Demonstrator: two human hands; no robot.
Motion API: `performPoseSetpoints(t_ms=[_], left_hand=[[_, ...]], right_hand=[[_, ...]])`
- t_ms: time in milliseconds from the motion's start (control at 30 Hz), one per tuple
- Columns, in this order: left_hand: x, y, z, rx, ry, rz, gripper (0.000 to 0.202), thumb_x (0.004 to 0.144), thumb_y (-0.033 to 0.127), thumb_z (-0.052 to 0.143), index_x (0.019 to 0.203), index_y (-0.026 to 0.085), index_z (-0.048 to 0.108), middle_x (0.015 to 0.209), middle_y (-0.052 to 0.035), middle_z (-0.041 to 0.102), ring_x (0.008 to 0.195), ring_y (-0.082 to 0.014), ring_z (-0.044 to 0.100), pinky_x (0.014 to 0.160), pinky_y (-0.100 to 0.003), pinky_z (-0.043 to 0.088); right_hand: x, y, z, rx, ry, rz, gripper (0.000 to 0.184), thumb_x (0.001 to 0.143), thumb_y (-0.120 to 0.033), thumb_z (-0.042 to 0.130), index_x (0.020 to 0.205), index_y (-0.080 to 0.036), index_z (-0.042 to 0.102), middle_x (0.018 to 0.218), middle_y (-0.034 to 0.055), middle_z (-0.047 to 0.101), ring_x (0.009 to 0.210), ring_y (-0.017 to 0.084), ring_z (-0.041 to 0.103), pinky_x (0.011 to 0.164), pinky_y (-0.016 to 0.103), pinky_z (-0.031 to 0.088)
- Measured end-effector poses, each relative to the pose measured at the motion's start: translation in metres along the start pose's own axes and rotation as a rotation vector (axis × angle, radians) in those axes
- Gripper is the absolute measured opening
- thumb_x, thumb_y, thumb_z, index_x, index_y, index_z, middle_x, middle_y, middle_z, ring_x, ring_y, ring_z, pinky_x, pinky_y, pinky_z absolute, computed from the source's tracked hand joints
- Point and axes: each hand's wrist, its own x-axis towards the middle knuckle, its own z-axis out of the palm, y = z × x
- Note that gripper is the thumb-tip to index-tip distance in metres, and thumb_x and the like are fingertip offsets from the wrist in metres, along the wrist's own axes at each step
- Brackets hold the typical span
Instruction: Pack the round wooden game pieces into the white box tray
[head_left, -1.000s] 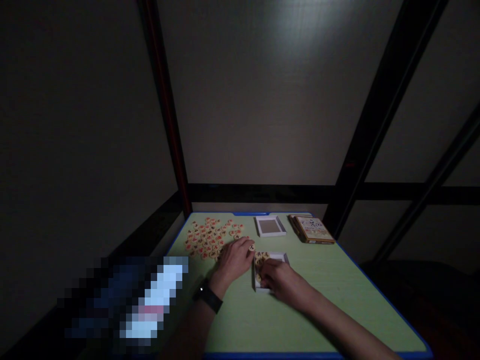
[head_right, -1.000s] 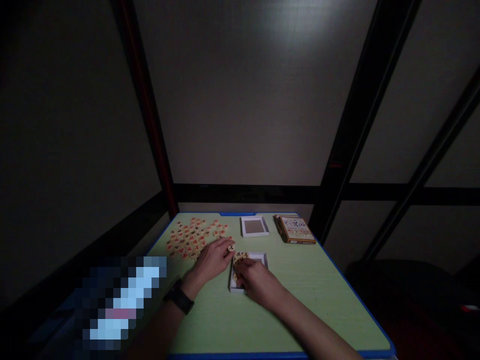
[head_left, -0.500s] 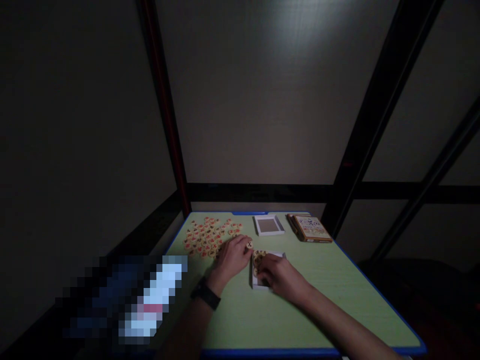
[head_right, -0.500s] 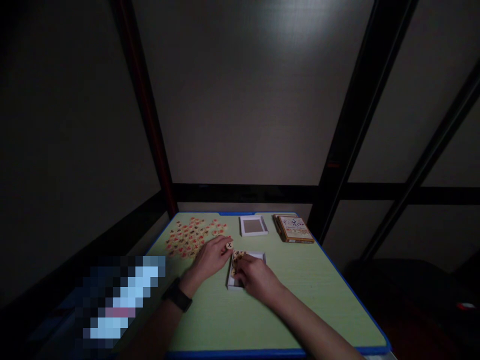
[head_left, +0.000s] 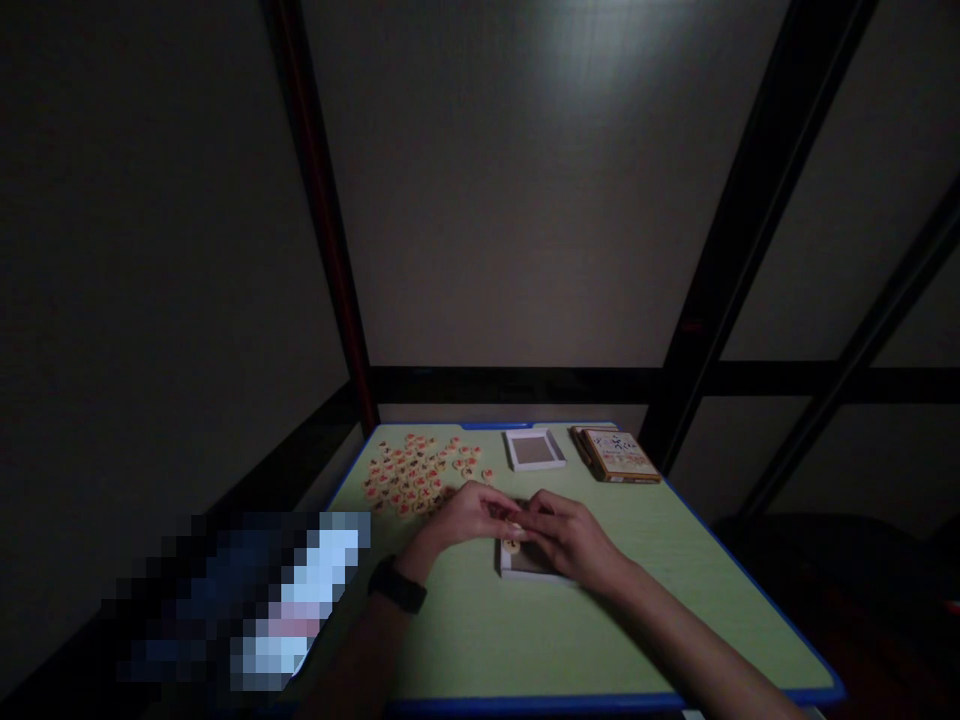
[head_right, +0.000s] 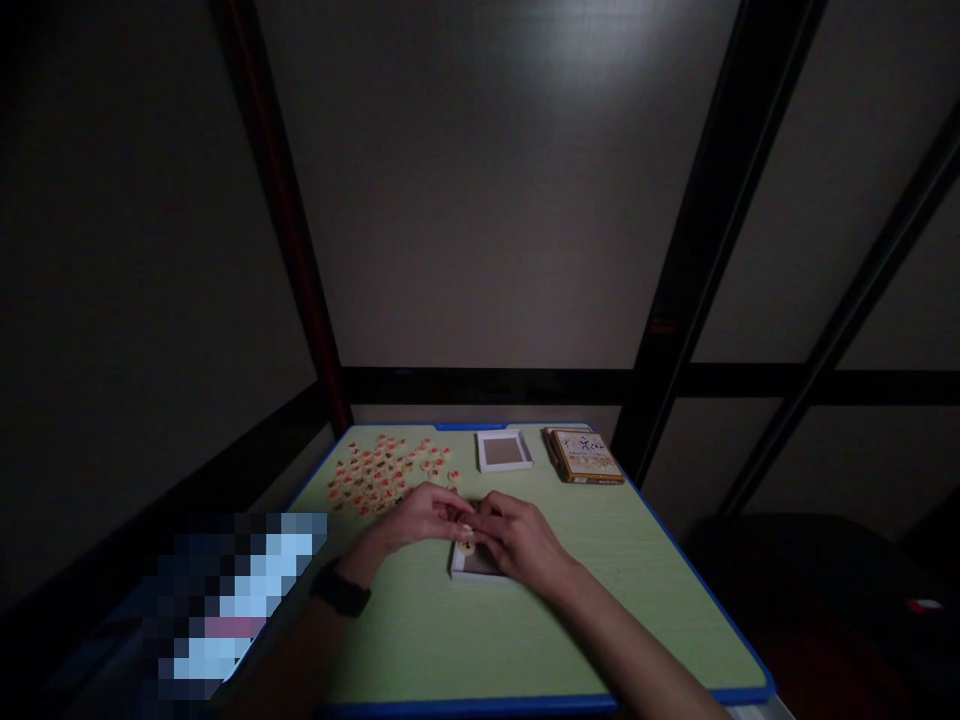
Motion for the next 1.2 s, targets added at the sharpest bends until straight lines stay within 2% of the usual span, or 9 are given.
performPoseSetpoints(t_ms=[167,267,333,533,600,667,800,1033,1200], left_hand=[[0.000,-0.002,-0.003,0.018,-0.031,0.008,0.062,0.049,0.039,0.091,0.102,0.012,0.075,0.080,-0.0031,0.068,0.072,-0.0130,0.056,0.067,-0.025,0.045],[0.000,-0.001,-0.007,-0.015,0.001,0.069,0.051,0.068,0.040,0.080,0.111,0.015,0.072,0.091,-0.0052,0.068,0.078,-0.0141,0.057,0.070,-0.025,0.045],[0.001,-0.003,-0.008,-0.002,0.049,0.082,0.038,0.075,0.035,0.070,0.109,0.016,0.072,0.091,-0.0047,0.066,0.080,-0.0145,0.057,0.071,-0.025,0.044],[0.005,-0.011,-0.005,0.237,0.247,0.187,0.033,0.065,0.017,0.064,0.097,0.015,0.073,0.093,-0.0043,0.062,0.076,-0.0144,0.053,0.068,-0.024,0.043],[0.004,-0.010,-0.003,0.369,0.283,0.237,0.036,0.064,0.014,0.061,0.098,0.016,0.073,0.098,-0.0052,0.064,0.082,-0.0171,0.056,0.075,-0.028,0.046],[0.001,-0.007,-0.001,0.520,0.308,0.272,0.037,0.063,0.013,0.060,0.098,0.018,0.072,0.103,-0.0062,0.066,0.094,-0.0210,0.059,0.087,-0.033,0.047],[-0.004,0.000,0.005,0.750,0.292,0.262,0.041,0.065,0.014,0.060,0.104,0.020,0.071,0.114,-0.0077,0.068,0.113,-0.0254,0.058,0.104,-0.039,0.042],[-0.006,0.000,0.005,0.856,0.228,0.214,0.044,0.070,0.018,0.060,0.113,0.021,0.068,0.116,-0.0060,0.069,0.115,-0.0253,0.058,0.105,-0.039,0.042],[-0.009,0.005,0.006,0.871,0.157,0.249,0.051,0.076,0.028,0.064,0.126,0.022,0.061,0.127,-0.0067,0.064,0.122,-0.0254,0.054,0.108,-0.040,0.039]], right_hand=[[0.000,-0.003,0.000,-0.077,-0.026,-0.045,0.026,0.097,-0.027,0.051,0.103,-0.021,0.075,0.086,0.0083,0.067,0.079,0.018,0.063,0.071,0.027,0.049],[0.000,-0.004,0.002,-0.099,-0.090,-0.030,0.021,0.095,-0.025,0.055,0.100,-0.022,0.076,0.087,0.0076,0.070,0.083,0.019,0.065,0.075,0.026,0.049],[0.000,-0.004,0.004,-0.114,-0.143,-0.013,0.019,0.093,-0.024,0.058,0.098,-0.023,0.075,0.088,0.0067,0.071,0.086,0.018,0.066,0.077,0.026,0.049],[-0.001,-0.003,0.013,-0.174,-0.206,0.053,0.018,0.088,-0.018,0.060,0.100,-0.022,0.072,0.096,0.0068,0.074,0.090,0.018,0.067,0.080,0.025,0.049],[-0.001,-0.003,0.015,-0.194,-0.222,0.100,0.018,0.086,-0.016,0.061,0.099,-0.021,0.071,0.096,0.0063,0.074,0.088,0.018,0.068,0.077,0.025,0.048],[-0.001,-0.004,0.015,-0.213,-0.239,0.150,0.018,0.083,-0.014,0.062,0.097,-0.021,0.070,0.095,0.0060,0.075,0.085,0.019,0.069,0.073,0.025,0.047],[0.001,-0.005,0.014,-0.221,-0.251,0.204,0.019,0.079,-0.012,0.063,0.094,-0.020,0.069,0.093,0.0058,0.076,0.084,0.020,0.069,0.070,0.025,0.046],[0.004,-0.006,0.013,-0.135,-0.224,0.224,0.022,0.075,-0.012,0.065,0.094,-0.021,0.070,0.089,0.0039,0.076,0.082,0.020,0.069,0.071,0.025,0.044],[0.003,0.001,-0.003,-0.013,-0.159,0.298,0.021,0.073,-0.010,0.065,0.091,-0.022,0.065,0.081,-0.0006,0.073,0.074,0.016,0.066,0.067,0.022,0.041]])
